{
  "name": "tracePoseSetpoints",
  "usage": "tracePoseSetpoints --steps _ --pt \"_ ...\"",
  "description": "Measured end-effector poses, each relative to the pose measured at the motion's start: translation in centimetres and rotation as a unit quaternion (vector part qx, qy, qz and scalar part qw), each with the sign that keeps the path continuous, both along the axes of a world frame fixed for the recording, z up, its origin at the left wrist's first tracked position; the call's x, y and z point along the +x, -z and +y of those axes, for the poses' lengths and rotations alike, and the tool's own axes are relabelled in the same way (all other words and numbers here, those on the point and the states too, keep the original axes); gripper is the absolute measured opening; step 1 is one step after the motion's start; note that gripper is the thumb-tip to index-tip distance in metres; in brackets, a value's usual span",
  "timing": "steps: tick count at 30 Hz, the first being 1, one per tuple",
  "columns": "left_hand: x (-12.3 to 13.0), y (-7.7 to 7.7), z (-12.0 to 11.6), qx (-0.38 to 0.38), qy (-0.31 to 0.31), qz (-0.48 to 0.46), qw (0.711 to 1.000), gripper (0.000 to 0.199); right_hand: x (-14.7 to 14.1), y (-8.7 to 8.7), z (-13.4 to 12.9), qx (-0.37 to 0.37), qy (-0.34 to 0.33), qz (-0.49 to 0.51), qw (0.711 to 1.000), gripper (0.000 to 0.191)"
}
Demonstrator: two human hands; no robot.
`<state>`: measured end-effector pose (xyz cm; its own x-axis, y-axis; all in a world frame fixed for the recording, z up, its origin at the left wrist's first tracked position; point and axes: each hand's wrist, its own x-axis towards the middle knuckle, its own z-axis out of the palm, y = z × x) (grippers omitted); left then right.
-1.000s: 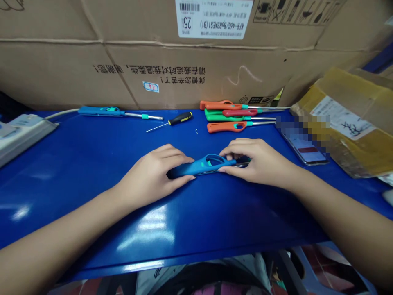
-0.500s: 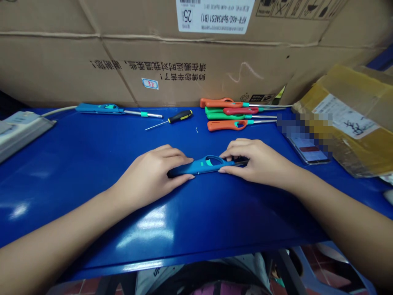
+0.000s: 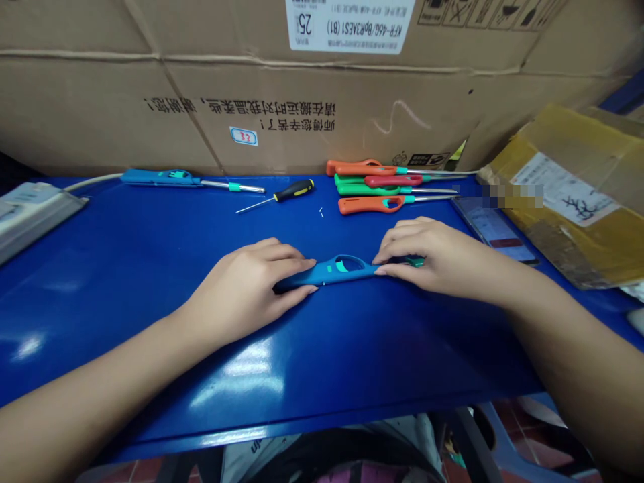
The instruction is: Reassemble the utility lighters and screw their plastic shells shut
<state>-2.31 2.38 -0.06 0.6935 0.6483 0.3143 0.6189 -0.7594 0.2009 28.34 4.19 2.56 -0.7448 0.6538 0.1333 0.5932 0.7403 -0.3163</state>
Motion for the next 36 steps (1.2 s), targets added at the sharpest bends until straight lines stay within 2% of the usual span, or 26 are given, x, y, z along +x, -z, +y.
tracePoseSetpoints --steps 10,15,17,20,24,26,31,36 --pt "0.2 -0.1 -0.3 0.032 0.008 0.026 0.999 0.03 0.1 0.3 0.0 0.014 0.003 -0.024 1.0 0.015" --pt "0.3 -0.3 -0.4 0.091 0.029 0.085 0.992 0.031 -0.2 0.0 -0.6 0.039 0.019 -0.055 0.998 0.011" --pt "0.3 -0.2 -0.3 0.103 0.047 0.09 0.99 0.034 -0.6 0.1 -0.8 0.042 0.033 -0.059 0.997 0.018" --pt "0.2 0.1 0.1 0.098 0.064 0.066 0.991 0.035 -1.4 0.6 -1.0 0.054 0.023 -0.046 0.997 0.031" --pt "0.1 0.6 0.5 0.057 0.073 0.024 0.995 0.033 -2.1 1.8 -0.8 0.101 -0.027 -0.028 0.994 0.015" --pt "0.1 0.7 0.6 0.047 0.075 0.006 0.996 0.033 -2.2 2.1 -0.7 0.123 -0.037 -0.014 0.992 0.017" --pt "0.1 0.4 0.3 0.046 0.066 -0.024 0.996 0.031 -2.0 2.0 -0.7 0.156 -0.031 0.044 0.986 0.021" --pt "0.2 0.0 -0.1 0.068 0.061 -0.056 0.994 0.027 -2.2 1.5 -1.1 0.146 -0.027 0.054 0.987 0.022"
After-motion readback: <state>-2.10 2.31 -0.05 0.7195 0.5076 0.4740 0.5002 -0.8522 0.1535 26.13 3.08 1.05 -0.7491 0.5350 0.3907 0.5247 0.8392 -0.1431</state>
